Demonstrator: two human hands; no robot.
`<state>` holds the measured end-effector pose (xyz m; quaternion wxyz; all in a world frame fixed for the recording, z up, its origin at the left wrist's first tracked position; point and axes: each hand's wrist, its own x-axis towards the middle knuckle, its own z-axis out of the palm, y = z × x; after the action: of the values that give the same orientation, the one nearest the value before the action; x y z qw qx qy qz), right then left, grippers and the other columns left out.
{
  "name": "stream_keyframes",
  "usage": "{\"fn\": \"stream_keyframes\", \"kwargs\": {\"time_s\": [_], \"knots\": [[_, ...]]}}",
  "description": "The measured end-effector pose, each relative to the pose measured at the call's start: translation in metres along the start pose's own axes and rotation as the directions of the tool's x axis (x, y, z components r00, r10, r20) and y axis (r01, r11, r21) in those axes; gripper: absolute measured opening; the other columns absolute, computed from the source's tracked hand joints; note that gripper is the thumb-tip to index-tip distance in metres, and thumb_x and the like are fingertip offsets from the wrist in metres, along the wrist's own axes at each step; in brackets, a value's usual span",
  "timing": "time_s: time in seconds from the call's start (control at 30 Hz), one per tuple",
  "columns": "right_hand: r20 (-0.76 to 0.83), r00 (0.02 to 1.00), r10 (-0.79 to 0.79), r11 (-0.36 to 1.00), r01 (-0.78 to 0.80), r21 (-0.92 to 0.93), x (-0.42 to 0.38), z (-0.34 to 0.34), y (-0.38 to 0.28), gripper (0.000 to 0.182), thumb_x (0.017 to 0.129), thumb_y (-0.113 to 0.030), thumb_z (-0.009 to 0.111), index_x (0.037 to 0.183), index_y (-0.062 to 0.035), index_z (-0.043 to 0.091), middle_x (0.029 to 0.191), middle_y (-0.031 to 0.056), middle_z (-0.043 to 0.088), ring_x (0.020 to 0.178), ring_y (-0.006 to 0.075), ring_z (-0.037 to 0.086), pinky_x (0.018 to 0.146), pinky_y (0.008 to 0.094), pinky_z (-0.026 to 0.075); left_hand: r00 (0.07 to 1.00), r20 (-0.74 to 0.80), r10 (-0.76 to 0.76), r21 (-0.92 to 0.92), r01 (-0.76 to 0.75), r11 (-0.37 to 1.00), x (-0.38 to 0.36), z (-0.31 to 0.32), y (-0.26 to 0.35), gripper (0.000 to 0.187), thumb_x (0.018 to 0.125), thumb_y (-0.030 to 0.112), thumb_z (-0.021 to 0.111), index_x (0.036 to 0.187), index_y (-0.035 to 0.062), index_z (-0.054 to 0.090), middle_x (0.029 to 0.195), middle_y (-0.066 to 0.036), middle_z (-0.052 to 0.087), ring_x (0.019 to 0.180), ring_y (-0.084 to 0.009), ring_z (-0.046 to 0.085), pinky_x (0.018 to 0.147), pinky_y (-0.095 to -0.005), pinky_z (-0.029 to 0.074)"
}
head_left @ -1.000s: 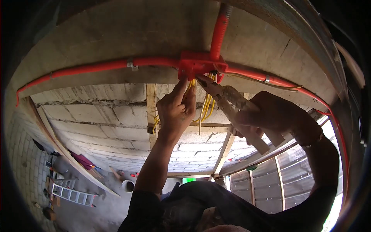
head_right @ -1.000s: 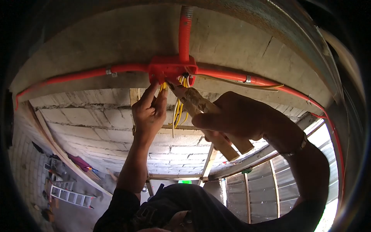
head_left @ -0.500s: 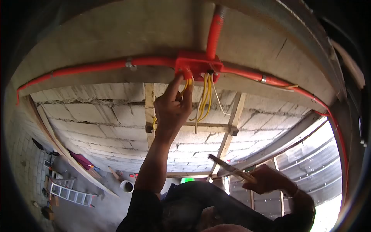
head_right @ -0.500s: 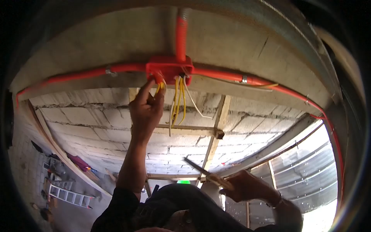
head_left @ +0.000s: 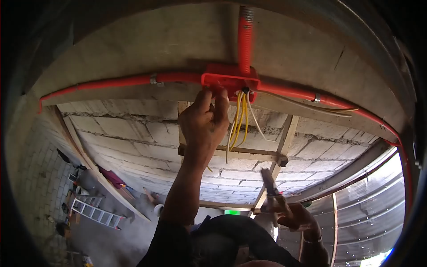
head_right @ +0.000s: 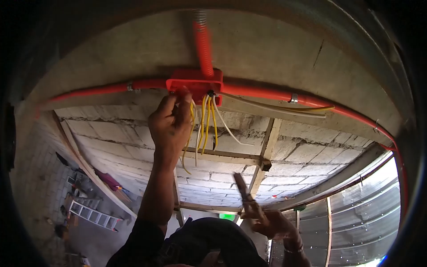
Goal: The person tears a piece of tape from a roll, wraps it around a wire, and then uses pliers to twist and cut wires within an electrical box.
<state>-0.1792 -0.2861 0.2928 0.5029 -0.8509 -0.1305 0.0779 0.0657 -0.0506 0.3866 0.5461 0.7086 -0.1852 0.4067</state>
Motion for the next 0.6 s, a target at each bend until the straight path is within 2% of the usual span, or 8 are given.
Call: {"fn": "stream_keyframes", "kwargs": {"time_s": [0.03,0.1,0.17,0.2,0.27,0.47,0.53,0.6], "knots": [[-0.003,1.0,-0.006,1.0,0.006,0.007,0.012,0.001,-0.006,0.031,0.084,-0.027,0.07,0.106,-0.0051,0.066,0.087,0.0117,0.069,0.071,0.0151,0.066,0.061,0.0326,0.052,0.995,-0.048,0.092,0.029,-0.09,0.995,-0.001,0.004,-0.005,0.01,0.084,0.017,0.068,0.086,0.0083,0.063,0.054,-0.005,0.056,0.04,-0.0111,0.05,0.042,-0.0251,0.039],[0.069,0.97,-0.234,0.912,0.195,0.361,0.033,0.001,-0.015,0.043,0.087,-0.03,0.067,0.116,0.0002,0.06,0.097,0.0133,0.069,0.078,0.017,0.065,0.069,0.0344,0.052,0.977,-0.091,0.194,0.065,-0.188,0.98,0.001,0.005,-0.01,0.01,0.085,0.016,0.066,0.087,0.0075,0.063,0.054,-0.006,0.056,0.04,-0.0117,0.051,0.042,-0.0251,0.039],[0.181,0.952,-0.246,0.833,0.113,0.541,0.051,-0.01,-0.029,0.066,0.087,-0.043,0.061,0.126,0.0077,0.047,0.115,0.0268,0.057,0.101,0.0342,0.059,0.086,0.0442,0.05,0.962,-0.024,0.272,0.018,-0.272,0.962,0.004,-0.002,-0.013,0.01,0.087,0.014,0.064,0.091,0.0047,0.063,0.056,-0.006,0.055,0.044,-0.0083,0.05,0.043,-0.0228,0.038],[0.227,0.938,-0.264,0.784,0.071,0.616,0.062,-0.016,-0.038,0.078,0.086,-0.051,0.058,0.129,0.011,0.04,0.126,0.0368,0.047,0.111,0.0469,0.054,0.091,0.0521,0.048,0.96,-0.02,0.279,0.021,-0.278,0.96,0.006,-0.006,-0.012,0.01,0.087,0.014,0.064,0.091,0.0047,0.063,0.056,-0.006,0.055,0.044,-0.0083,0.05,0.043,-0.0228,0.038],[0.27,0.94,-0.21,0.817,0.017,0.576,0.082,-0.033,-0.075,0.084,0.084,-0.053,0.06,0.125,0.0168,0.039,0.128,0.0399,0.041,0.111,0.0511,0.051,0.087,0.0577,0.048,0.989,0.122,0.083,-0.196,-0.058,0.979,0.001,-0.012,-0.011,0.012,0.089,0.013,0.062,0.095,0.0023,0.063,0.058,-0.002,0.055,0.048,-0.0035,0.046,0.045,-0.0209,0.037],[0.349,0.919,-0.183,0.826,-0.049,0.562,0.12,-0.059,-0.106,0.075,0.088,-0.047,0.055,0.124,0.0175,0.042,0.123,0.0371,0.048,0.106,0.0472,0.057,0.078,0.0515,0.056,0.992,0.124,-0.023,-0.314,0.061,0.947,-0.004,-0.011,-0.011,0.015,0.087,0.01,0.066,0.099,0.0027,0.064,0.053,0.003,0.051,0.048,0.0009,0.041,0.045,-0.0187,0.033],[0.352,0.93,-0.104,0.929,-0.036,0.37,0.122,-0.067,-0.12,0.06,0.095,-0.047,0.045,0.127,0.0034,0.05,0.114,0.0239,0.059,0.103,0.034,0.062,0.08,0.0413,0.057,0.987,0.138,-0.078,-0.249,0.111,0.962,-0.006,-0.012,-0.01,0.016,0.087,0.012,0.067,0.1,0.0031,0.064,0.05,0.004,0.048,0.047,0.001,0.04,0.044,-0.0188,0.032],[0.318,0.948,-0.012,0.95,-0.088,0.298,0.123,-0.068,-0.134,0.051,0.097,-0.044,0.044,0.125,-0.002,0.054,0.109,0.0208,0.061,0.1,0.0296,0.063,0.078,0.0391,0.058,0.986,0.144,-0.085,-0.249,0.119,0.961,-0.007,-0.013,-0.014,0.016,0.087,0.012,0.067,0.1,0.0034,0.064,0.05,0.004,0.047,0.046,0.0011,0.04,0.044,-0.019,0.032]]}}
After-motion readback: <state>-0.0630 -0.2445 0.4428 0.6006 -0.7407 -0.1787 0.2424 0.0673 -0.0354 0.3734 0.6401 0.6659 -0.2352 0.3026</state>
